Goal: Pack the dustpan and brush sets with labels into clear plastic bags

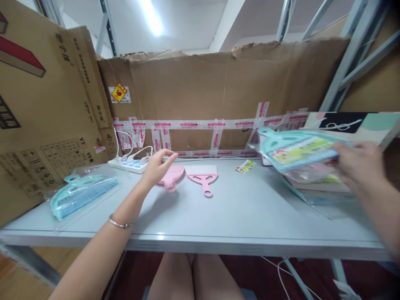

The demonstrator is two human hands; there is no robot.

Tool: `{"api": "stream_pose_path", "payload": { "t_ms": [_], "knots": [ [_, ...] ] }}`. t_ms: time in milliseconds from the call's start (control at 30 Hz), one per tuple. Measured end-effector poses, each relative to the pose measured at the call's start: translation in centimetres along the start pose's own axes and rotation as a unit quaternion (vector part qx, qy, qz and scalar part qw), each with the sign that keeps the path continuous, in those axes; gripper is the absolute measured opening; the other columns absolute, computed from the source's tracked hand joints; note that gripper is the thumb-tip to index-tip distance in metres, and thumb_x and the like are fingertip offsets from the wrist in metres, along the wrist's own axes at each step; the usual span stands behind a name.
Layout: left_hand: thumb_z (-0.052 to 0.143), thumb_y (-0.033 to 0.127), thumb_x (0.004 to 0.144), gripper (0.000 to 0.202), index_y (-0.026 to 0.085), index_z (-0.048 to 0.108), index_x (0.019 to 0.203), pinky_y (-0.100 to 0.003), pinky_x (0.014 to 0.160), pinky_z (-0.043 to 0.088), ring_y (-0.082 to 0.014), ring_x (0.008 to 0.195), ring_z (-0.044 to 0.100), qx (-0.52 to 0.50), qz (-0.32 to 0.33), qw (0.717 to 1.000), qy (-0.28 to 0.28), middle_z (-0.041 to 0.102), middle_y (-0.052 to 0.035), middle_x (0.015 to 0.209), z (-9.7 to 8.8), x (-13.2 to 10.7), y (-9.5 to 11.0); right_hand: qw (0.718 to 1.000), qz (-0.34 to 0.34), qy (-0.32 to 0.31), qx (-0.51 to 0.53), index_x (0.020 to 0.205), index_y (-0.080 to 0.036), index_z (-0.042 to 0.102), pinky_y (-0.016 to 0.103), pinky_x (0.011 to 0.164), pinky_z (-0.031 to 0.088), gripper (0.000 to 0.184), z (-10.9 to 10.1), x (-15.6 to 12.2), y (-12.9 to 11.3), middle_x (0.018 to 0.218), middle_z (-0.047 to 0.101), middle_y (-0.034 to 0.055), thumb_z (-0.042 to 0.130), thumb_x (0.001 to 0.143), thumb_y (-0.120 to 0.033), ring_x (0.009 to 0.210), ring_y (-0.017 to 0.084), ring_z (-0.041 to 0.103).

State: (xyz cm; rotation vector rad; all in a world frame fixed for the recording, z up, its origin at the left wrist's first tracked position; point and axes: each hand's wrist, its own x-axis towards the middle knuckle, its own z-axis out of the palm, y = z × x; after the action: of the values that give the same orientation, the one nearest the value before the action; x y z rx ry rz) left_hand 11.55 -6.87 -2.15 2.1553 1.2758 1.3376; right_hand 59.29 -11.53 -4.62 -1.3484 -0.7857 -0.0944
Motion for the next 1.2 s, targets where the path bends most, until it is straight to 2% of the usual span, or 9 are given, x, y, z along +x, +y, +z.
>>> {"api": "stream_pose_path", "payload": {
  "t_ms": [67,167,233,300,433,500,600,800,1200],
  "knots": [
    [0.053,0.059,0.078,0.045,0.019,0.058,0.095,-0.024,0.049,0.043,-0.0078,0.048,0.048,-0.139,-0.108,0.982,-0.071,0.064,-0.0073,0.100,1.4,0.3,1.0,0.988,0.087,-0.093,0.088,0.079,-0.028,0.040,0.038,0.047,0.039,0.037,4.2,-2.3,-2.4,0.063,0.051,0.0034,0.065,0.068,-0.052,0.050,0.018,0.051],
    [0.054,0.064,0.075,0.050,0.019,0.054,0.097,-0.023,0.040,0.040,-0.0062,0.039,0.044,-0.316,-0.232,0.901,-0.187,0.066,-0.0058,0.083,3.5,0.7,1.9,0.961,0.100,-0.216,0.141,0.075,-0.026,0.040,0.031,0.042,0.038,0.039,10.3,-7.3,-5.7,0.059,0.052,0.0005,0.066,0.065,-0.053,0.045,0.015,0.047],
    [0.060,0.057,0.075,0.041,0.018,0.053,0.086,-0.018,0.035,0.032,-0.0039,0.033,0.037,-0.371,-0.253,0.874,-0.185,0.056,0.0017,0.058,4.6,0.7,1.8,0.942,0.091,-0.283,0.153,0.076,-0.025,0.041,0.030,0.043,0.040,0.037,13.1,-10.6,-7.3,0.059,0.051,-0.0008,0.062,0.068,-0.055,0.047,0.015,0.048],
    [0.065,0.045,0.076,0.031,0.018,0.049,0.077,-0.015,0.032,0.024,-0.0018,0.030,0.029,-0.385,-0.252,0.878,-0.130,0.042,0.0082,0.045,5.2,0.5,1.2,0.941,0.074,-0.295,0.148,0.081,-0.024,0.044,0.034,0.053,0.048,0.038,14.4,-13.0,-8.6,0.071,0.056,0.0017,0.062,0.067,-0.053,0.060,0.018,0.055],
    [0.062,0.037,0.079,0.027,0.019,0.043,0.074,-0.014,0.030,0.021,-0.0021,0.029,0.028,-0.385,-0.246,0.889,-0.022,0.036,0.0110,0.041,5.2,0.3,0.0,0.973,-0.096,-0.177,0.116,0.089,-0.022,0.051,0.039,0.084,0.045,0.035,13.7,-15.4,-10.0,0.097,0.056,0.0067,0.066,0.067,-0.046,0.093,0.022,0.054],
    [0.062,0.036,0.079,0.025,0.019,0.044,0.076,-0.014,0.031,0.022,-0.0018,0.030,0.031,-0.388,-0.236,0.891,0.012,0.040,0.0101,0.044,5.0,0.3,0.1,0.958,-0.133,-0.227,0.111,0.083,-0.021,0.057,0.037,0.082,0.046,0.026,13.0,-16.0,-10.3,0.090,0.059,0.0059,0.062,0.073,-0.045,0.086,0.020,0.056],
    [0.064,0.037,0.078,0.027,0.019,0.044,0.077,-0.014,0.031,0.024,-0.0018,0.030,0.032,-0.397,-0.211,0.893,0.022,0.043,0.0100,0.045,5.0,0.3,0.6,0.915,0.009,-0.370,0.162,0.077,-0.020,0.062,0.032,0.070,0.047,0.026,12.9,-16.8,-10.1,0.075,0.063,0.0037,0.062,0.073,-0.045,0.071,0.017,0.058],
    [0.065,0.044,0.074,0.033,0.020,0.043,0.078,-0.015,0.030,0.024,-0.0024,0.027,0.029,-0.413,-0.182,0.892,-0.015,0.040,0.0121,0.042,5.6,-0.4,0.6,0.836,0.198,-0.437,0.267,0.075,-0.019,0.064,0.026,0.057,0.046,0.027,13.5,-17.4,-9.7,0.073,0.066,0.0034,0.070,0.067,-0.043,0.065,0.015,0.059],
    [0.069,0.044,0.072,0.036,0.020,0.042,0.076,-0.014,0.029,0.022,-0.0024,0.027,0.029,-0.427,-0.200,0.881,-0.036,0.040,0.0113,0.040,5.5,-0.3,0.2,0.776,0.265,-0.476,0.318,0.092,-0.019,0.063,0.027,0.074,0.052,0.029,12.4,-17.4,-10.9,0.094,0.070,0.0029,0.071,0.064,-0.018,0.081,0.014,0.064]
  ]
}}
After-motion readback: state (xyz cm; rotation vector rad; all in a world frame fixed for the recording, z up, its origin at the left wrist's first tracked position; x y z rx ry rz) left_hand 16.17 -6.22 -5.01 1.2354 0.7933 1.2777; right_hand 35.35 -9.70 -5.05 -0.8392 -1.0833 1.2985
